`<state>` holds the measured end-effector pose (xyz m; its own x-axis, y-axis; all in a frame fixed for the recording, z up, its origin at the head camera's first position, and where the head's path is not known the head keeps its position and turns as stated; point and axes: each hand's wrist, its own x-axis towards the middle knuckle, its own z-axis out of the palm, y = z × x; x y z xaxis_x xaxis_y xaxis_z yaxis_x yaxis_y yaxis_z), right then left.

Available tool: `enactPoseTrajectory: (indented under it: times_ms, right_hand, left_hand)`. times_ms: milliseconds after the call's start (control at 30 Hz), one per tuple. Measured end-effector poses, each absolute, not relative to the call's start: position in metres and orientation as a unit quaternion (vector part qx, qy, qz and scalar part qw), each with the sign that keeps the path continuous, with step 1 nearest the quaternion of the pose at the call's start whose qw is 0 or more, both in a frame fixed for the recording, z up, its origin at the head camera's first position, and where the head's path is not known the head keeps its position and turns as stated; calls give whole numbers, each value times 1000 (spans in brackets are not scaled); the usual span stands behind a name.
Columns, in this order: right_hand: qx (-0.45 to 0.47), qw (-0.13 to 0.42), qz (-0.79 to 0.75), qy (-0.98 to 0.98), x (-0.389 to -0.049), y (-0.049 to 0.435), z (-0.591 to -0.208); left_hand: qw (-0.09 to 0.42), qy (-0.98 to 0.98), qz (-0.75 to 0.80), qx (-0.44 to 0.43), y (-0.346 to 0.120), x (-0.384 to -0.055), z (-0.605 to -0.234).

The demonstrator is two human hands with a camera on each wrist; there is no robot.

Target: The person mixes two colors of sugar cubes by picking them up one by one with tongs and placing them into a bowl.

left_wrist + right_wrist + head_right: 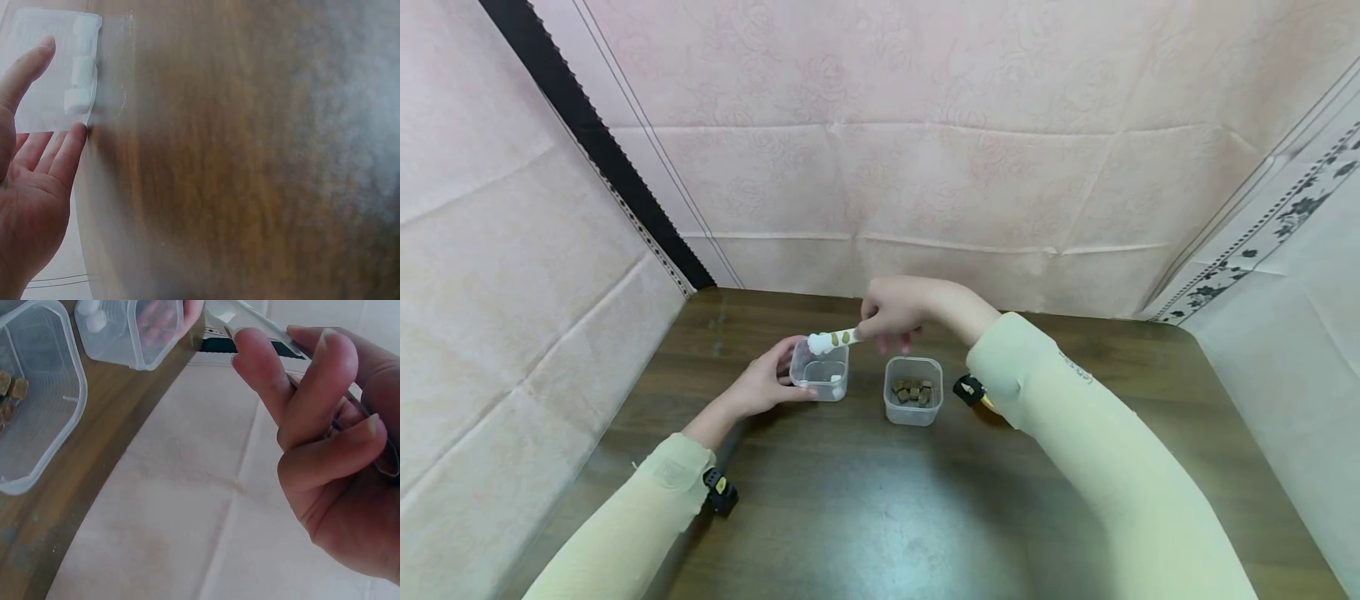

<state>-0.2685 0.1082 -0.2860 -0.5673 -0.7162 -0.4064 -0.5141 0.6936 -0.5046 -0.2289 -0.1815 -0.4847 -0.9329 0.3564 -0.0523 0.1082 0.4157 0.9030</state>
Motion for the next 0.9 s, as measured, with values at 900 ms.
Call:
enactPoseTrajectory:
  times_ms: [900]
  right_hand:
    - [-300,279,-199,890,-252,201,-272]
  left_hand:
    - [120,836,515,144,-183,-229,-484]
